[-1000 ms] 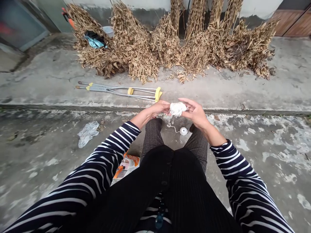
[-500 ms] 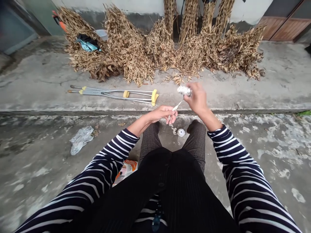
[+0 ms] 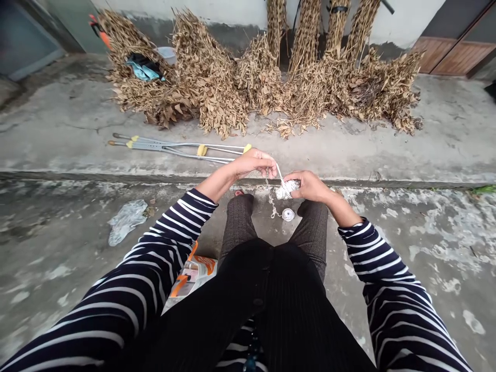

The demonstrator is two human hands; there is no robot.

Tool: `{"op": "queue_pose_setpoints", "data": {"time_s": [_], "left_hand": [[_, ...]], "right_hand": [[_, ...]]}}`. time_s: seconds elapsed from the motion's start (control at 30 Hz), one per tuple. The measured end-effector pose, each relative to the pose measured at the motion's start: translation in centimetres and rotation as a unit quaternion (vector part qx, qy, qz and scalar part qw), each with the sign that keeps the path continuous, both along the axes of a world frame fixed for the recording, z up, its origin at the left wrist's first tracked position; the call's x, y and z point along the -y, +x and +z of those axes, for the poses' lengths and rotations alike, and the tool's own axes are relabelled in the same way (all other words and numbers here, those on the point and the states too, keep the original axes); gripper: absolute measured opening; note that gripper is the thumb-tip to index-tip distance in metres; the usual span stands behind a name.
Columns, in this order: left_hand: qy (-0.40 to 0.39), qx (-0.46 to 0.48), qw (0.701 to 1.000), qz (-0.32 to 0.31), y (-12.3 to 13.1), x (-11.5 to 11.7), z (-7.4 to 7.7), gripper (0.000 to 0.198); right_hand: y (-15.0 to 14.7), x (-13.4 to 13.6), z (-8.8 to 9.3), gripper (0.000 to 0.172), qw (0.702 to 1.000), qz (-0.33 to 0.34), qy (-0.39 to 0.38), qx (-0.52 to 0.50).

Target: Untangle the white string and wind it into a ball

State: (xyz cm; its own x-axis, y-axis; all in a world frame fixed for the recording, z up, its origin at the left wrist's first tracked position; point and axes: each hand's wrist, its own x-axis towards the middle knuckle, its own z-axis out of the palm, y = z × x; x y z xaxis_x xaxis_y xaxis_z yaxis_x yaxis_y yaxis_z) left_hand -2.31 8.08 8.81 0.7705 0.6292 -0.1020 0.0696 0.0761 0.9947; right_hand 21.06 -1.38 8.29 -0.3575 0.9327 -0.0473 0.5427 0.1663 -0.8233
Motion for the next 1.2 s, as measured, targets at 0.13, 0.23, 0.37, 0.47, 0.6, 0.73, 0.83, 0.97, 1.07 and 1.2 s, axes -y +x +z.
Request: {"op": "queue_pose_setpoints", "data": {"time_s": [0.13, 0.23, 0.37, 0.47, 0.6, 0.73, 0.83, 0.97, 1.07, 1.2], "left_hand": [[-0.023, -0.003, 0.998, 0.058, 1.5, 0.6, -2.6, 0.021], [-0.061, -0.012, 0.994, 0.086, 2.5, 2.4, -4.9, 0.024], [-0.083, -0.019, 0.994, 0.066, 2.5, 4.7, -6.5, 0.029], [-0.094, -0.033, 0.995, 0.024, 1.7, 5.7, -6.3, 0.027], [-0.062, -0.061, 0.996, -0.020, 0.9, 6.5, -4.8, 0.028], [-0.018, -0.067, 0.995, -0.068, 0.4, 6.5, -1.7, 0.029], [0.020, -0.055, 0.996, -0.060, -0.2, 5.4, 0.9, 0.028], [0.035, -0.046, 0.997, 0.055, -0.5, 2.9, 2.0, 0.022], [0.020, -0.042, 0.993, 0.104, -0.2, 1.5, 1.2, 0.021], [0.007, -0.009, 0.995, 0.101, 1.1, 1.6, -0.1, 0.020]], "right_hand": [[-0.9, 0.8, 1.2, 0.047, 0.969, -0.067, -0.088, -0.223], [-1.5, 0.9, 1.2, 0.058, 0.932, -0.145, -0.087, -0.320], [-1.5, -0.2, 0.5, 0.048, 0.919, -0.230, -0.001, -0.321], [-0.8, -1.6, 0.2, 0.044, 0.919, -0.281, 0.075, -0.267], [0.3, -3.0, 0.4, 0.041, 0.917, -0.325, 0.214, -0.083], [0.6, -2.9, 0.2, 0.040, 0.913, -0.257, 0.285, 0.142], [0.2, -1.9, -0.9, 0.043, 0.939, -0.139, 0.241, 0.202], [-0.1, -0.4, -2.1, 0.043, 0.983, -0.092, 0.131, 0.086], [-0.4, 0.6, -1.3, 0.041, 0.996, -0.068, 0.005, -0.066], [-1.1, 1.5, 0.7, 0.044, 0.971, -0.075, -0.073, -0.213]]}}
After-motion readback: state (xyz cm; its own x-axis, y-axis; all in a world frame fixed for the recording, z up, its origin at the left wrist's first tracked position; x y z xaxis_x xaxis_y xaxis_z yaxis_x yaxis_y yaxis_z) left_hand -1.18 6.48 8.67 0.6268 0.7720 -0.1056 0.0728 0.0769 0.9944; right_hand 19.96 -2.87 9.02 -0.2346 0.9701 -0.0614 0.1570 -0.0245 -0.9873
